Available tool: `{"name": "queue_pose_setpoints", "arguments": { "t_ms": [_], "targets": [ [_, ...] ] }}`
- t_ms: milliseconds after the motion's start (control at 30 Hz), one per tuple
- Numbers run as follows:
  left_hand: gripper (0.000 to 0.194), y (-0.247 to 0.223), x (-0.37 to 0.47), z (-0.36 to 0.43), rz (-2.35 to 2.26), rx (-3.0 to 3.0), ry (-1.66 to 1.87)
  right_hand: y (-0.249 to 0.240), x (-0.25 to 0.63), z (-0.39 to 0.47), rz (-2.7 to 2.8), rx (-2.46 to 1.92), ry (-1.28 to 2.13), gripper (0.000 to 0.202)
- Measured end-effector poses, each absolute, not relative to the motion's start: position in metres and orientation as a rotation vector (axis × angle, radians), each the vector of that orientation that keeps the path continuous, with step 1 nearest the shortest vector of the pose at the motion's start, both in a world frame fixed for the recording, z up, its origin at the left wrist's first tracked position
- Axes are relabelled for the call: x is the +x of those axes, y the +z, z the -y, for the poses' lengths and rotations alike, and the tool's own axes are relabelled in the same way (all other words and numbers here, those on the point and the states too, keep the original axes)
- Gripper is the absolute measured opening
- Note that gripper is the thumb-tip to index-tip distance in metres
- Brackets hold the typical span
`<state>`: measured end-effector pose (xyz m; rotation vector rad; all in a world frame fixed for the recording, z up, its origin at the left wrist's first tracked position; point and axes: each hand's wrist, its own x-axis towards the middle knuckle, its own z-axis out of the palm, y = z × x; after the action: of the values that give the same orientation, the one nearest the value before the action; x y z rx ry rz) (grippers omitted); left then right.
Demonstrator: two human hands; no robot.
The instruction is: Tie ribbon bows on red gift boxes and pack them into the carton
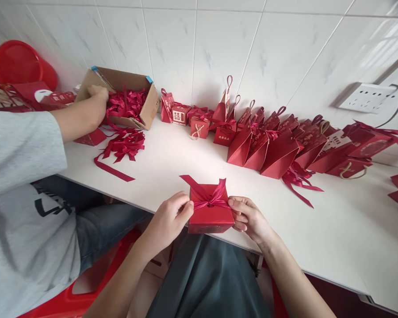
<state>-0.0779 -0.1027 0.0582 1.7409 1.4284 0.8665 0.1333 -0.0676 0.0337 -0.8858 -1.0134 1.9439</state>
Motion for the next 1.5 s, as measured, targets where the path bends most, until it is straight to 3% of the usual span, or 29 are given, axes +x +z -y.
{"name": "queue_pose_setpoints", "arguments": {
  "t_ms": [333, 500, 567, 667, 867, 1000, 1333, 1500],
  "targets": [
    [0.032, 0.050, -0.077, 0.094, -1.385, 1.643, 0.971, 0.023, 0.125, 0.078, 0.887, -0.835, 1.888, 0.045],
    [0.026, 0.048, -0.077, 0.101, -1.336, 1.512, 0.953, 0.010, 0.132, 0.077, 1.049, -0.890, 1.514, 0.035],
    [0.043, 0.043, -0.077, 0.099, -1.283, 1.490, 0.921, 0.007, 0.134, 0.074, 1.075, -0.940, 1.330, 0.031],
    [0.057, 0.034, -0.083, 0.086, -1.244, 1.533, 0.915, 0.007, 0.136, 0.075, 1.227, -0.961, 1.248, 0.042],
    [0.044, 0.031, -0.107, 0.064, -1.778, 1.296, 1.648, 0.018, 0.154, 0.096, 1.178, -1.201, 1.050, 0.051],
    [0.038, 0.035, -0.106, 0.073, -1.603, 1.167, 1.561, 0.020, 0.162, 0.095, 1.009, -1.172, 1.051, 0.046],
    [0.056, 0.033, -0.080, 0.083, -1.435, 1.171, 1.389, 0.028, 0.144, 0.092, 1.274, -1.346, 1.073, 0.052],
    [0.062, 0.036, -0.066, 0.087, -1.257, 1.278, 1.199, 0.030, 0.115, 0.106, 1.539, -1.171, 1.488, 0.055]
  ]
}}
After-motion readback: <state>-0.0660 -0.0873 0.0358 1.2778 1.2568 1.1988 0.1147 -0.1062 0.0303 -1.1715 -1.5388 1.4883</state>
